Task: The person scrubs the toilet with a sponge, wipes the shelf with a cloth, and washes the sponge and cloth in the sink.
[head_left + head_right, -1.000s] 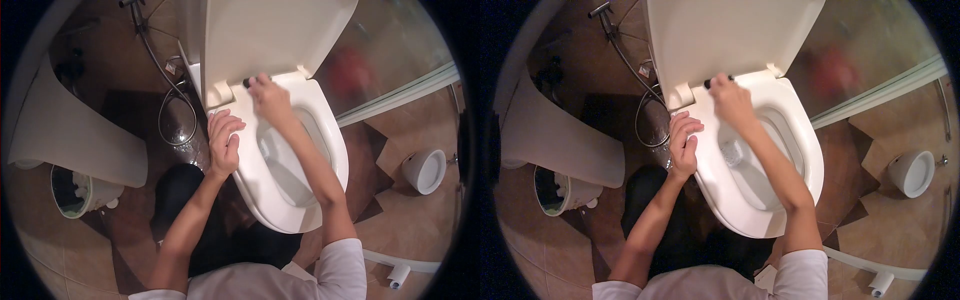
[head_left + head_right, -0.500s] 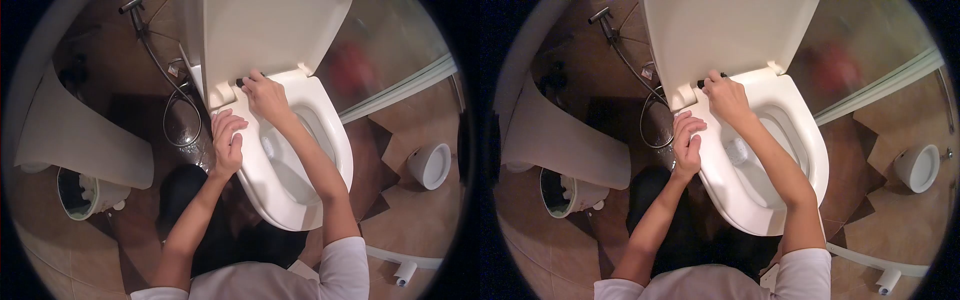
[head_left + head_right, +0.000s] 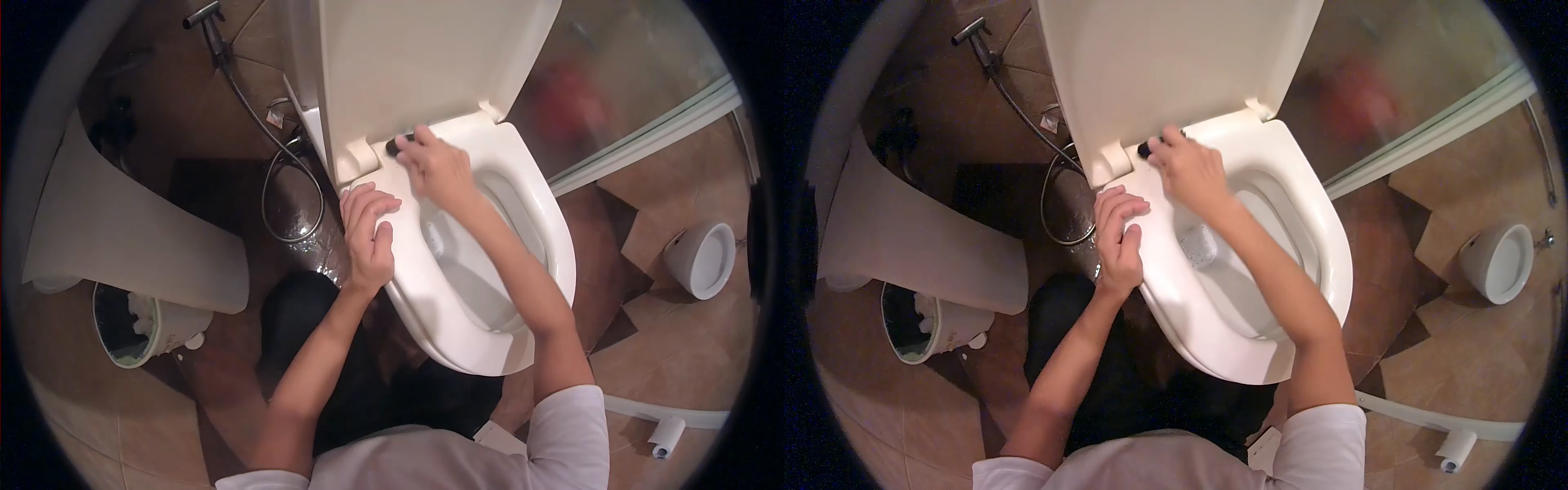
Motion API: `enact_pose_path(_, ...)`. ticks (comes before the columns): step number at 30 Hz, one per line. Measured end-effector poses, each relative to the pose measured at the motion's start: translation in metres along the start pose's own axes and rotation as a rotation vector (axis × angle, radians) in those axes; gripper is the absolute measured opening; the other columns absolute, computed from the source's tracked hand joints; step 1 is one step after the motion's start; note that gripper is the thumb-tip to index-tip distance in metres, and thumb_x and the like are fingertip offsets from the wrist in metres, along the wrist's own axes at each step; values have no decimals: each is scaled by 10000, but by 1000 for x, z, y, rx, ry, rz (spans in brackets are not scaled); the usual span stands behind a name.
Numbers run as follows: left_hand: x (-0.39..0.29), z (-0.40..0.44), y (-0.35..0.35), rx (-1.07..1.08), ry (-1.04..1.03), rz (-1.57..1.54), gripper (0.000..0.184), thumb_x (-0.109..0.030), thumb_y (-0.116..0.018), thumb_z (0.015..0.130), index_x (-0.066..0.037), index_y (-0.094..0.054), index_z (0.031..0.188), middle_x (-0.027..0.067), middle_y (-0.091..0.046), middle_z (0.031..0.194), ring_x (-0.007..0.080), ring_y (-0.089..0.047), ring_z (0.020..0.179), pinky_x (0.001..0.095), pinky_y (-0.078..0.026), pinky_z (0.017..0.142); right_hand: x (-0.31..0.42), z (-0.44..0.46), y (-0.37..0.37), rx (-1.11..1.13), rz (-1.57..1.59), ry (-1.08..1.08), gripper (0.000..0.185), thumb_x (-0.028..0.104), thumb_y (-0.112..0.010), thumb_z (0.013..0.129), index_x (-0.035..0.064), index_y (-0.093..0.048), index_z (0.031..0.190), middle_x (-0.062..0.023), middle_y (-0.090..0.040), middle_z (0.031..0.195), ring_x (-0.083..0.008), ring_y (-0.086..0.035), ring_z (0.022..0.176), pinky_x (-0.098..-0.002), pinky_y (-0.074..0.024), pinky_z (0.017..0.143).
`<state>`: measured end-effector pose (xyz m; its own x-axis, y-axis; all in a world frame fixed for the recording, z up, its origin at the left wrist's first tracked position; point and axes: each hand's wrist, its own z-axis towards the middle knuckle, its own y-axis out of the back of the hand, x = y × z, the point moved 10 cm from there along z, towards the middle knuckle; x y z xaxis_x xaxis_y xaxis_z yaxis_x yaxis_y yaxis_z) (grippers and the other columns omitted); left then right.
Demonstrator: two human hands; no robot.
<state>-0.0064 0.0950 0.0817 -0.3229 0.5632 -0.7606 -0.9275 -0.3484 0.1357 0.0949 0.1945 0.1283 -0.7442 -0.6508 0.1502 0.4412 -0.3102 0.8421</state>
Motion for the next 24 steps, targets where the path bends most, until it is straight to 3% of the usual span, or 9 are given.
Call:
enact_pose_path(2,2,-6,0,3,11,-7,259,-29,-471,703,5,-621,912,143,-598,1008,352,-480,1110,457,-314,1047,-14,4,-1,-20,20,-23,122,141,-617,829,30,-642,787,-98,-556,943,-309,-622,697,-443,-482,573)
enact_pose_path(4,2,-3,2,-13,-11,-32,252,-29,-474,704,2,-623,904,139,-602,1004,348,-482,1109,454,-319,1044,-40,14,-11,124,-86,-235,95,141,-612,833,64,-668,836,-87,-560,937,-303,-629,721,-438,-485,579)
enact_pose_path(8,6,-4,-2,29,15,-19,250,-28,-475,705,0,-625,904,137,-605,1002,344,-484,1111,452,-322,1043,28,5,-14,-1,126,-52,134,190,-627,843,81,-704,841,-89,-557,891,-301,-625,696,-433,-488,593)
enact_pose_path(12,6,-4,0,21,5,-15,242,-29,-470,710,-2,-620,899,137,-604,1014,341,-480,1118,448,-314,1050,-65,3,0,52,15,-334,143,199,-629,845,101,-719,895,-72,-560,885,-276,-625,685,-420,-499,612)
enact_pose_path(14,7,-3,-1,19,24,-20,246,-31,-470,713,-1,-616,908,138,-601,1021,341,-475,1125,445,-310,1054,-65,-1,-10,46,-20,-333,133,182,-621,841,116,-720,903,-75,-562,887,-270,-637,706,-421,-507,622)
enact_pose_path(17,7,-3,-3,34,-3,-13,256,-30,-469,709,2,-614,918,140,-597,1023,343,-472,1127,447,-308,1053,15,7,-20,-10,108,-145,137,124,-596,826,125,-706,907,-86,-610,974,-298,-652,772,-441,-512,689)
enact_pose_path(20,8,-3,-4,44,3,5,257,-33,-463,706,2,-612,912,140,-595,1027,343,-472,1125,450,-307,1053,-20,3,-17,-60,136,-138,119,141,-590,835,104,-695,875,-88,-620,954,-304,-650,773,-441,-508,682)
enact_pose_path(22,7,-5,-2,43,19,-8,251,-33,-464,711,0,-613,911,138,-596,1027,343,-470,1131,451,-305,1054,-70,11,-12,162,-37,-317,149,167,-560,846,115,-699,851,-86,-599,854,-303,-639,731,-426,-503,607)
enact_pose_path(24,7,-3,-2,30,20,-26,246,-33,-466,715,-1,-614,910,136,-596,1026,343,-469,1136,452,-303,1056,-42,13,-11,83,-74,-152,145,169,-572,841,125,-686,919,-73,-599,834,-301,-632,709,-420,-502,590)
